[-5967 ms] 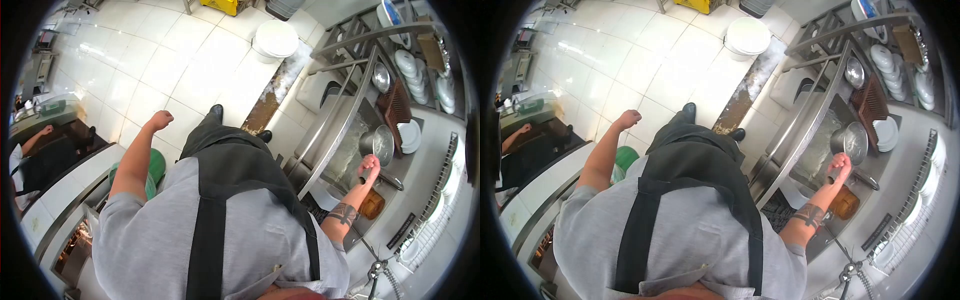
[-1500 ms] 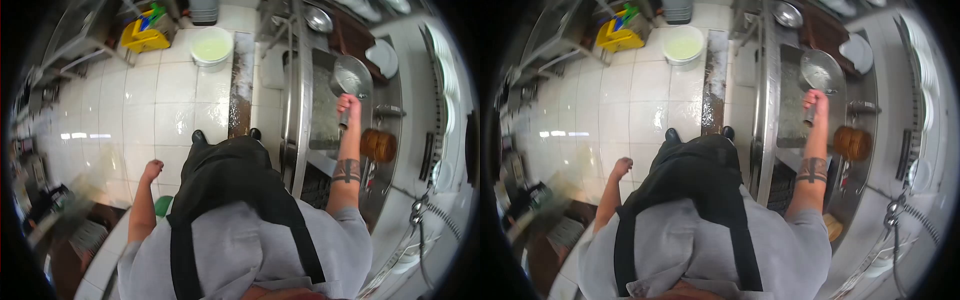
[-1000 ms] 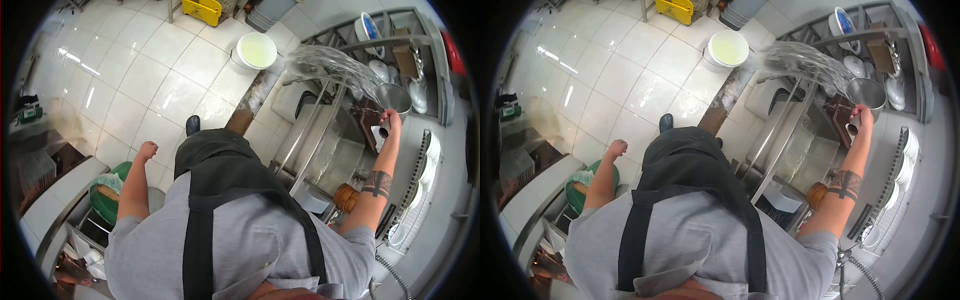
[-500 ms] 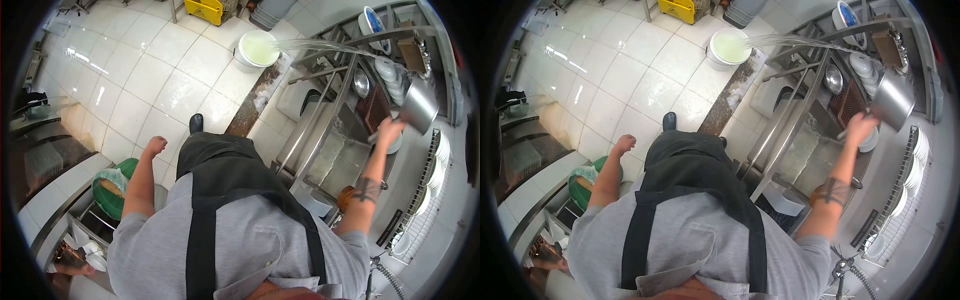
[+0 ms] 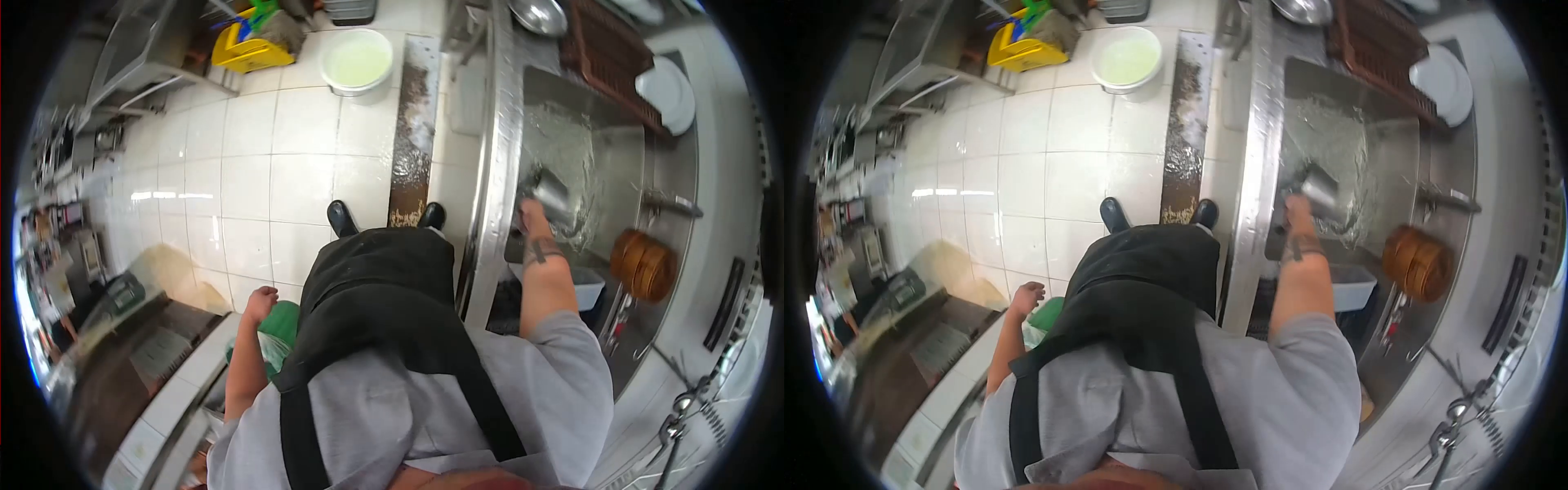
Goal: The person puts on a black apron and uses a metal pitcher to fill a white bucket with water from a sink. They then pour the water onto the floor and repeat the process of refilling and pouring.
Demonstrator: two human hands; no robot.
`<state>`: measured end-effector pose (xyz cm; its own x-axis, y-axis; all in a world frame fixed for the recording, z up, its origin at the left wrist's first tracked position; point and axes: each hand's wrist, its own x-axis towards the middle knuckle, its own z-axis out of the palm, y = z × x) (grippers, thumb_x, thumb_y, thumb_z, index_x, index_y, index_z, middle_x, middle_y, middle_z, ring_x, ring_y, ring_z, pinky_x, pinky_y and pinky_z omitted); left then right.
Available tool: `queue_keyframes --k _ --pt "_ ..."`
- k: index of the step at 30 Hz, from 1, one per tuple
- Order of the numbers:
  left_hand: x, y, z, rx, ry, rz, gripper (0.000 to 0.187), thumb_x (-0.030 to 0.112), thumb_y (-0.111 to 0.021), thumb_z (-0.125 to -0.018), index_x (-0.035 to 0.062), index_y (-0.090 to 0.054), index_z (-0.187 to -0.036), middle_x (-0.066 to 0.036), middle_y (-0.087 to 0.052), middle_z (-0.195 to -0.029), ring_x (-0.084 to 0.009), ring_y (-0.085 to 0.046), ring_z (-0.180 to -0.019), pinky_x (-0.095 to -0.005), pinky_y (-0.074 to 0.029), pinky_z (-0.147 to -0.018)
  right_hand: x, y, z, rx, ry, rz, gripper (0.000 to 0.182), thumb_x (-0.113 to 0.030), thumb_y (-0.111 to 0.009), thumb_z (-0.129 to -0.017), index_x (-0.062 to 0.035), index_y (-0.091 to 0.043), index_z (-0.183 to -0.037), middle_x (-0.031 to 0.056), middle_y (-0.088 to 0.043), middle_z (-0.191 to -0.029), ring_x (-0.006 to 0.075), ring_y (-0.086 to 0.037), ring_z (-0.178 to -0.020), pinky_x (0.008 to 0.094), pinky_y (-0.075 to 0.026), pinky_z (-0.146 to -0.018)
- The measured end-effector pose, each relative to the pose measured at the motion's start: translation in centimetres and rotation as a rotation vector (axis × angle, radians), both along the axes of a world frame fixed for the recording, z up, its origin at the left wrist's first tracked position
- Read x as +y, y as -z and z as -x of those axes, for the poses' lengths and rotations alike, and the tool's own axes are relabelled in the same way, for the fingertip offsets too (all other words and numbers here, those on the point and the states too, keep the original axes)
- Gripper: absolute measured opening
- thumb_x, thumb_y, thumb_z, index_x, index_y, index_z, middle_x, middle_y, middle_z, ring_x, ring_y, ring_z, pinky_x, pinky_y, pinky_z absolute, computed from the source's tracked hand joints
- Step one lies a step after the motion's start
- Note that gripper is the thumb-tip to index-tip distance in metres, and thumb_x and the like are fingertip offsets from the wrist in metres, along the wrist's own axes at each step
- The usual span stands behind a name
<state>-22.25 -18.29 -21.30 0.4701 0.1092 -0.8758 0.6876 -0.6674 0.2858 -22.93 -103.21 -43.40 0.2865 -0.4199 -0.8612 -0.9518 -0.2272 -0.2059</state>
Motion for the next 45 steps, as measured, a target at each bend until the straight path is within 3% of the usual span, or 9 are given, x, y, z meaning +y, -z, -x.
queue_keyframes --k 3,23,29,32,36,38,39,41,45 --pt "-1.4 -1.5 -0.7 0.013 0.086 -0.044 0.040 0.009 -0.060 -0.074 -0.0032 -0.064 -0.111 -0.013 -0.069 -0.098 -0.0202 -0.065 -0.085 -0.0313 -0.050 -0.071 6.4 -4.0 -5.5 -0.291 1.006 -0.394 0.010 -0.008 -0.048 -0.086 -0.0071 -0.050 -0.076 0.0003 -0.045 -0.059 0.0138 -0.044 -0.047 0.0329 -0.039 -0.041" --pt "3.7 3.6 -8.8 -0.119 0.166 0.209 0.033 0.010 -0.058 -0.080 -0.0020 -0.065 -0.110 -0.010 -0.069 -0.087 -0.0183 -0.063 -0.076 -0.0323 -0.051 -0.070 12.8 -43.8 -13.9 -0.861 0.624 -0.707 0.018 -0.012 -0.052 -0.088 -0.0102 -0.047 -0.071 -0.0044 -0.042 -0.059 0.0068 -0.040 -0.047 0.0254 -0.037 -0.043" --pt "12.4 10.1 -4.4 -0.086 -0.119 0.244 0.033 0.008 -0.054 -0.079 -0.0010 -0.065 -0.109 -0.007 -0.064 -0.075 -0.0159 -0.061 -0.066 -0.0296 -0.046 -0.050 17.6 -53.2 -24.1 -0.798 0.327 -0.143 0.020 -0.012 -0.051 -0.086 -0.0111 -0.045 -0.067 -0.0020 -0.045 -0.056 0.0101 -0.043 -0.044 0.0248 -0.040 -0.039" --pt "20.5 22.2 2.3 -0.525 0.774 0.126 0.028 0.006 -0.071 -0.061 0.0062 -0.070 -0.089 -0.006 -0.068 -0.080 -0.0224 -0.065 -0.073 -0.0322 -0.051 -0.056 22.3 -56.1 -27.8 -0.815 0.203 0.196 0.018 -0.014 -0.054 -0.084 -0.0085 -0.050 -0.068 0.0019 -0.050 -0.058 0.0147 -0.048 -0.044 0.0286 -0.044 -0.039" --pt "23.2 26.4 8.2 -0.014 -0.077 0.461 0.027 0.005 -0.074 -0.052 0.0074 -0.069 -0.079 -0.006 -0.069 -0.088 -0.0252 -0.066 -0.081 -0.0323 -0.055 -0.064 26.4 -58.0 -31.4 -0.843 0.041 0.378 0.013 -0.013 -0.057 -0.081 -0.0029 -0.056 -0.072 0.0062 -0.054 -0.061 0.0176 -0.053 -0.048 0.0303 -0.046 -0.041" --pt "22.7 23.7 9.4 -0.624 0.985 0.279 0.023 0.005 -0.072 -0.057 0.0066 -0.068 -0.080 -0.009 -0.068 -0.091 -0.0250 -0.067 -0.079 -0.0320 -0.057 -0.065 26.7 -58.3 -32.6 -0.861 -0.155 0.559 0.016 -0.015 -0.059 -0.079 0.0005 -0.058 -0.073 0.0084 -0.056 -0.061 0.0175 -0.052 -0.047 0.0343 -0.048 -0.046" --pt "21.1 21.1 9.1 -0.618 0.981 0.275 0.023 0.005 -0.072 -0.057 0.0066 -0.068 -0.080 -0.009 -0.068 -0.091 -0.0250 -0.067 -0.079 -0.0320 -0.057 -0.065 24.3 -57.9 -34.2 -0.834 -0.286 0.732 0.022 -0.016 -0.060 -0.078 0.0059 -0.057 -0.079 0.0191 -0.062 -0.074 0.0308 -0.063 -0.060 0.0432 -0.052 -0.058" --pt "16.7 16.0 7.6 0.202 -0.348 0.218 0.018 0.005 -0.069 -0.064 0.0050 -0.067 -0.081 -0.011 -0.067 -0.089 -0.0229 -0.067 -0.076 -0.0339 -0.057 -0.062 23.6 -57.4 -35.2 -0.915 -0.424 1.070 0.027 -0.017 -0.060 -0.078 0.0080 -0.055 -0.087 0.0244 -0.063 -0.085 0.0383 -0.063 -0.073 0.0470 -0.051 -0.068" --pt "12.8 13.7 4.9 0.141 -0.291 0.165 0.015 0.005 -0.062 -0.072 0.0029 -0.068 -0.085 -0.010 -0.066 -0.086 -0.0205 -0.066 -0.073 -0.0352 -0.057 -0.059 24.2 -56.1 -32.1 -1.040 -0.476 1.351 0.051 -0.024 -0.057 -0.082 0.0137 -0.042 -0.114 0.0374 -0.059 -0.107 0.0515 -0.057 -0.104 0.0514 -0.044 -0.092"
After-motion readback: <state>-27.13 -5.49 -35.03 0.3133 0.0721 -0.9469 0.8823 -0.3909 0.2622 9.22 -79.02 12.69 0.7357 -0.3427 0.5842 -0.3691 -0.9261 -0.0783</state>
